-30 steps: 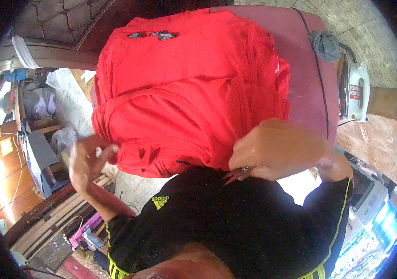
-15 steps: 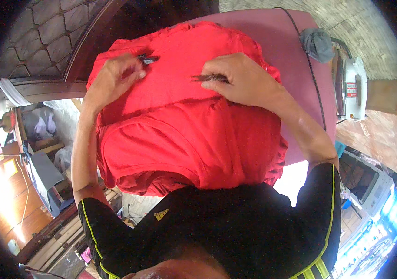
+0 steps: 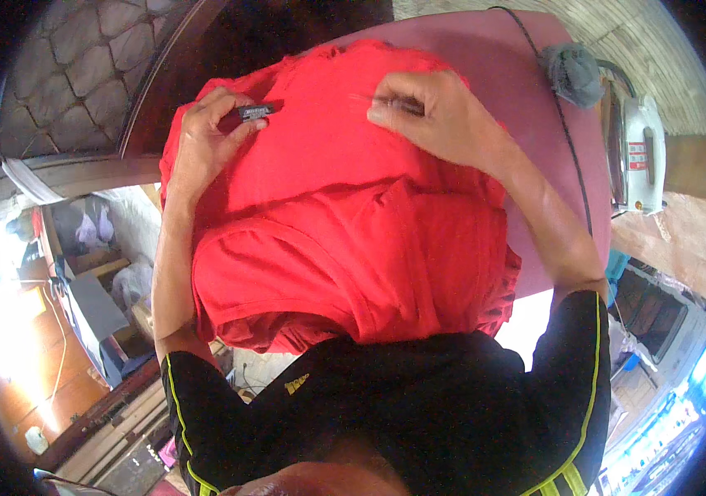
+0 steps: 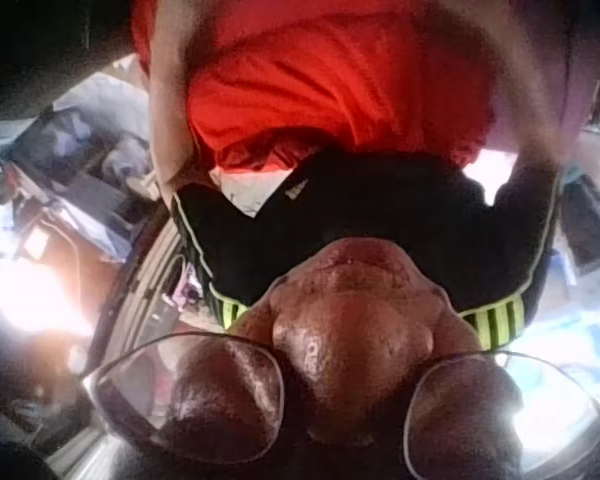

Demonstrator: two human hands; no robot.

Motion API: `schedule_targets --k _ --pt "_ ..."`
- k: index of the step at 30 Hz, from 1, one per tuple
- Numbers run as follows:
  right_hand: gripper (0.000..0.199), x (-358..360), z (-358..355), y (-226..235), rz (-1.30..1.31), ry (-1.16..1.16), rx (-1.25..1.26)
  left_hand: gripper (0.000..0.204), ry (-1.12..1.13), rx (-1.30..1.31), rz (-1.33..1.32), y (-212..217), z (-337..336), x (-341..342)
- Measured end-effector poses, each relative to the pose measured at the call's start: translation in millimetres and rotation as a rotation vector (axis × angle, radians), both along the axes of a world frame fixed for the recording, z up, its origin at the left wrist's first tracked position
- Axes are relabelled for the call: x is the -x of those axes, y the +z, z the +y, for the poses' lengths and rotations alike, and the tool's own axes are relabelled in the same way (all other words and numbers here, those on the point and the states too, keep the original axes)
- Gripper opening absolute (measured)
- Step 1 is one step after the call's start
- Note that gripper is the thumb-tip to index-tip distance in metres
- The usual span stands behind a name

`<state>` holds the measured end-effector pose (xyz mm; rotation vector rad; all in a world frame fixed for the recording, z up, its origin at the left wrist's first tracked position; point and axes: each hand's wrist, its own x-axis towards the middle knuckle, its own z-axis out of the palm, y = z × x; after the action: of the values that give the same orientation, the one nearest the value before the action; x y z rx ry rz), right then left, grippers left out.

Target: The person uses a small blade to cut and remove multiple plastic tags from a red garment. They repeatedly pick tags, slice the attachment points, and pull the tags off the fabric.

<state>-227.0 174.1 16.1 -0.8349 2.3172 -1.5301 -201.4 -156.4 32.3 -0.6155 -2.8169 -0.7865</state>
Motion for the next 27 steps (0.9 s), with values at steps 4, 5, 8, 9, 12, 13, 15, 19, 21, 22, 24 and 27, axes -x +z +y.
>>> schedule_targets --k 4,5,8,9,12,13,15,19,21,22,24,27 --pt "0.020 28 9 -15 0.112 -0.251 -0.033 0.030 -0.044 0.224 -0.061 19 13 4" --pt "0.018 32 12 -21 0.141 -0.300 -0.058 0.032 -0.069 0.156 -0.158 19 17 9" --pt "0.019 28 6 -38 0.114 -0.353 0.129 0.035 -0.112 -0.047 -0.388 15 35 21" --pt "0.019 25 4 -39 0.117 -0.374 0.182 0.035 -0.115 -0.124 -0.414 5 40 29" --pt "0.021 20 11 -36 -0.214 -0.434 0.525 0.033 -0.081 -0.356 -0.612 -1 61 55" --pt "0.022 19 16 -35 -0.262 -0.444 0.518 0.032 -0.058 -0.430 -0.698 5 72 59" --pt "0.025 14 24 -32 -0.292 -0.455 0.493 0.022 -0.021 -0.620 -0.809 15 93 57" --pt "0.032 -3 27 -15 -0.152 -0.444 0.403 0.017 -0.078 -0.886 -0.844 27 105 50" --pt "0.037 -16 32 1 -0.228 -0.403 0.407 0.018 -0.099 -0.906 -0.788 41 108 32" --pt "0.039 -23 33 8 -0.251 -0.385 0.423 0.018 -0.091 -0.896 -0.763 53 111 18" --pt "0.045 -37 29 17 -0.227 -0.349 0.503 0.018 -0.071 -0.809 -0.675 69 112 -11" --pt "0.053 -58 23 28 -0.159 -0.260 0.620 0.018 -0.095 -0.708 -0.514 75 113 -50"
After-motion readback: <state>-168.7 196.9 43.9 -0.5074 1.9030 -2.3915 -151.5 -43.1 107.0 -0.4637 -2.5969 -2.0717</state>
